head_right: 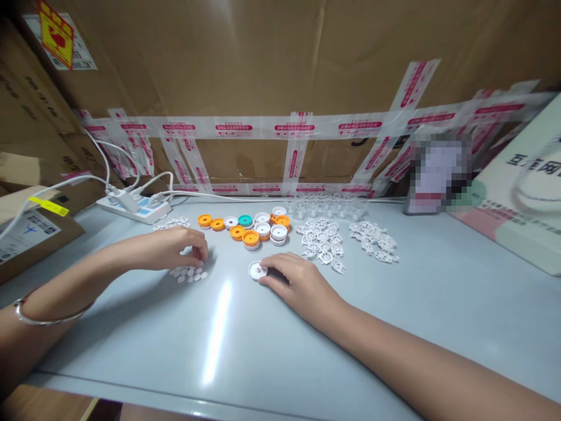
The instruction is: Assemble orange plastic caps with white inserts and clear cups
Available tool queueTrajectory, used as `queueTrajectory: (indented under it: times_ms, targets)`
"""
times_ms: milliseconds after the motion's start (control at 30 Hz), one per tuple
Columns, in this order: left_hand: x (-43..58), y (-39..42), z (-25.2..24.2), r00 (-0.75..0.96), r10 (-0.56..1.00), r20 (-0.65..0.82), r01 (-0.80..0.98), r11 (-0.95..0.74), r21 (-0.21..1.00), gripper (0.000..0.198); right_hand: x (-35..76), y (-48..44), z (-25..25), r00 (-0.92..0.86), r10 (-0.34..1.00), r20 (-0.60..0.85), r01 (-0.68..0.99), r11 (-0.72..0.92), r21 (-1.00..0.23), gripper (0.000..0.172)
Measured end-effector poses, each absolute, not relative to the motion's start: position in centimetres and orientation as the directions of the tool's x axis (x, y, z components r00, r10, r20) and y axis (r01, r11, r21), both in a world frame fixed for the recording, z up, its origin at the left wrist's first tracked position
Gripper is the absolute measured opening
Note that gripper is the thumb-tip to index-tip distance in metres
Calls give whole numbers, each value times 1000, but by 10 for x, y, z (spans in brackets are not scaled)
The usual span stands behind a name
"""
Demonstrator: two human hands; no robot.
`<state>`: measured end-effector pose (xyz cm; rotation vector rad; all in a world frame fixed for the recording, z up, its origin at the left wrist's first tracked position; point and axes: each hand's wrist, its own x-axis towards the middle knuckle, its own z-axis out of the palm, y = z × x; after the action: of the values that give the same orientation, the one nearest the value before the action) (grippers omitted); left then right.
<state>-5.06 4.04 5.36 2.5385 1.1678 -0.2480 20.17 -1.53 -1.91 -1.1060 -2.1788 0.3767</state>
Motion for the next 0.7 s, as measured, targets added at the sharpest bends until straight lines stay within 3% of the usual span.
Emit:
queueTrajectory:
  times_ms: [167,367,500,700]
  targets:
    - [-48,38,54,668,717,-199,741,-619,259,11,202,-15,-19,-430,799,420,605,601,-522,15]
    - [-18,21,29,745,582,325,475,-805,355,11,201,-14,-19,-453,786,420,582,618,-528,16]
    - [-1,19,4,790,425,443,366,-905,217,17,201,-14,-20,-457,787,414,579,617,-534,15]
    - [-1,23,-6,834,301,462,334,-942,11,18,201,-14,-21,-462,783,417,573,622,-533,14]
